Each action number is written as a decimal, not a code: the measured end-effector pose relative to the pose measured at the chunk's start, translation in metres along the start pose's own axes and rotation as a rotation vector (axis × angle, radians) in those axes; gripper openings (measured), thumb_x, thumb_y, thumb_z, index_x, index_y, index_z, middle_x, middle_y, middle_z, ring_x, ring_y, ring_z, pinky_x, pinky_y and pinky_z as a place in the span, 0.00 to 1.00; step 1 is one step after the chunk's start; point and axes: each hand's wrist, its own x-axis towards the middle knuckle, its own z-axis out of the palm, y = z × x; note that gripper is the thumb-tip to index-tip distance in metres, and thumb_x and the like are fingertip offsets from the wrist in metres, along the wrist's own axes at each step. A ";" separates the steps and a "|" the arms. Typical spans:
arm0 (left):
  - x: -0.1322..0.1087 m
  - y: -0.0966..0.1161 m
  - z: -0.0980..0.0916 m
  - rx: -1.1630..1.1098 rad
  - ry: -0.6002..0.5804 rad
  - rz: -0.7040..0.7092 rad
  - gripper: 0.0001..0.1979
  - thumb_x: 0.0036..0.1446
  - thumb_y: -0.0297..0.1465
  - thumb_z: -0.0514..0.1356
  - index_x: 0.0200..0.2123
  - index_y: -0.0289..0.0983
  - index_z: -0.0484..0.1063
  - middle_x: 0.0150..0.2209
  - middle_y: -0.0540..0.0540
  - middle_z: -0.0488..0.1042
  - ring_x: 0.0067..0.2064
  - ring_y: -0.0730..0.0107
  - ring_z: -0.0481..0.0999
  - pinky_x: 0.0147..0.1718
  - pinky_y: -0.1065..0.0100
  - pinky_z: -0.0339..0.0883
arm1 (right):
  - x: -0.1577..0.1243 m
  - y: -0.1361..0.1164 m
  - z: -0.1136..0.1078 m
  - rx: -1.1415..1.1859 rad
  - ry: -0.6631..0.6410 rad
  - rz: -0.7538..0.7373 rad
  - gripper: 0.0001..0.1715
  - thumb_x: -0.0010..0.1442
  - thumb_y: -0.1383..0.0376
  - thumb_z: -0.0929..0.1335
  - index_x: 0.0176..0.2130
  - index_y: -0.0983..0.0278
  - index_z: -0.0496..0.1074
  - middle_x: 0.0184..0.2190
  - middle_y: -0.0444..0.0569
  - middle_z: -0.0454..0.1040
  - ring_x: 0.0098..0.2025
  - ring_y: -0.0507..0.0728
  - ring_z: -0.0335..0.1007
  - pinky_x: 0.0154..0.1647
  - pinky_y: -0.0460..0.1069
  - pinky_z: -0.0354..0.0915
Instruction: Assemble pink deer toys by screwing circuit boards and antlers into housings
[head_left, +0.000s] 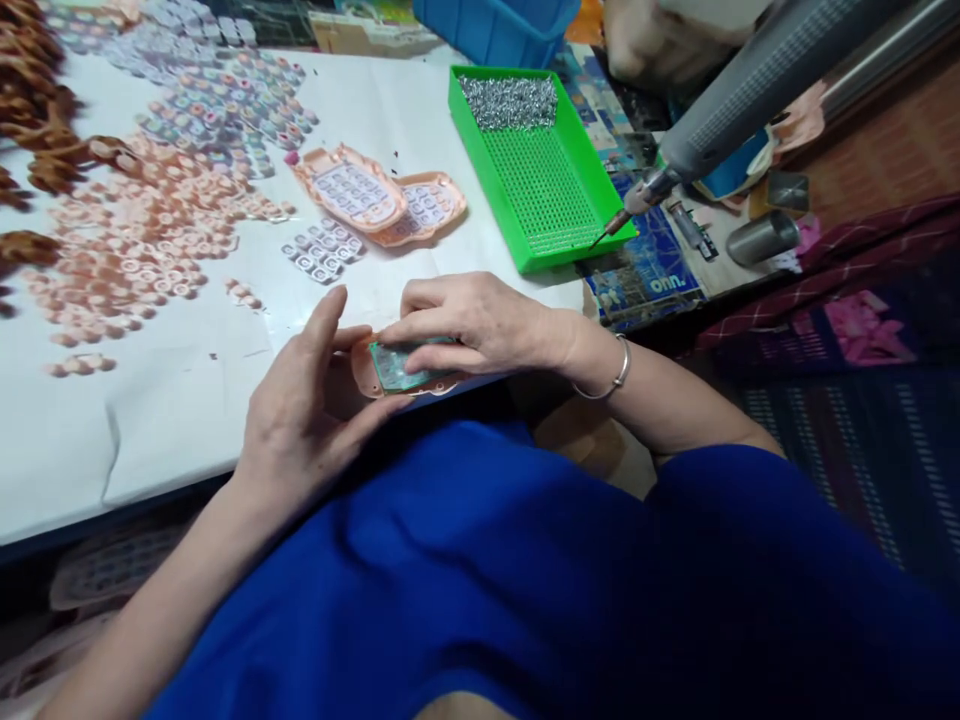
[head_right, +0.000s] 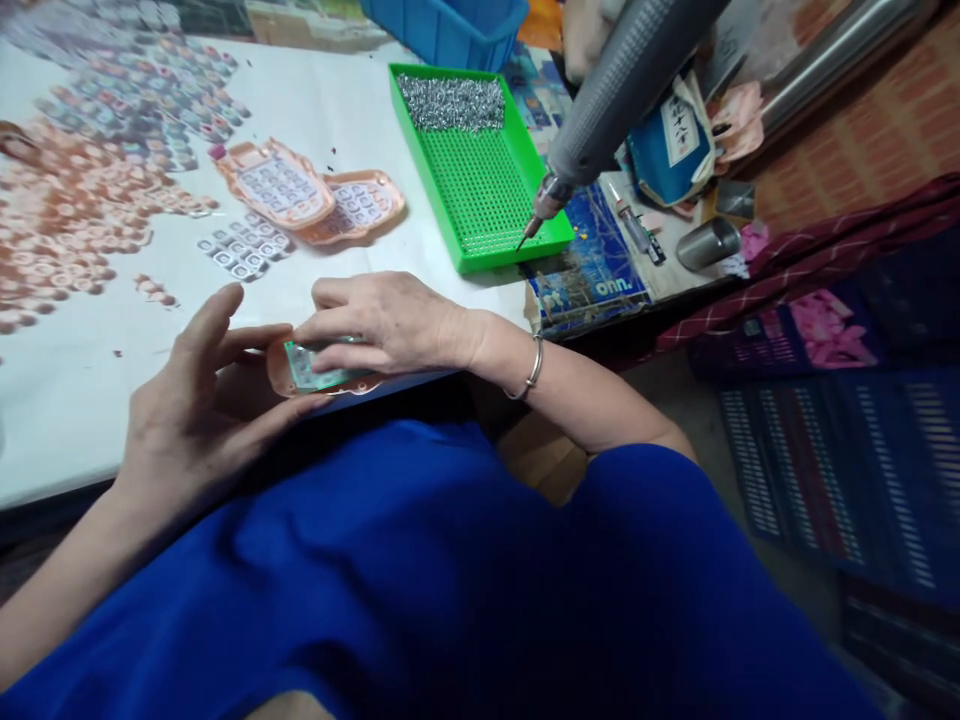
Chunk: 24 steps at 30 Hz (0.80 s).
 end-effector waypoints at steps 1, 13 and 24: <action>0.000 0.000 0.000 0.003 0.000 0.001 0.44 0.61 0.49 0.62 0.72 0.38 0.46 0.50 0.38 0.79 0.48 0.59 0.82 0.44 0.57 0.78 | -0.001 -0.002 -0.002 -0.016 -0.014 -0.009 0.29 0.74 0.51 0.55 0.55 0.68 0.71 0.41 0.51 0.67 0.41 0.54 0.66 0.43 0.50 0.64; 0.000 0.004 0.000 0.027 -0.004 -0.007 0.45 0.61 0.45 0.64 0.72 0.36 0.47 0.50 0.36 0.80 0.48 0.58 0.81 0.45 0.57 0.77 | -0.012 -0.007 0.009 -0.105 0.058 0.026 0.32 0.73 0.48 0.55 0.57 0.68 0.70 0.44 0.53 0.69 0.44 0.56 0.67 0.48 0.53 0.67; 0.000 0.005 -0.001 0.042 -0.020 -0.001 0.44 0.61 0.44 0.64 0.71 0.34 0.47 0.50 0.35 0.80 0.47 0.58 0.81 0.45 0.57 0.78 | -0.010 -0.011 0.006 -0.091 0.043 0.076 0.29 0.73 0.50 0.58 0.56 0.67 0.71 0.43 0.50 0.68 0.45 0.55 0.68 0.48 0.52 0.67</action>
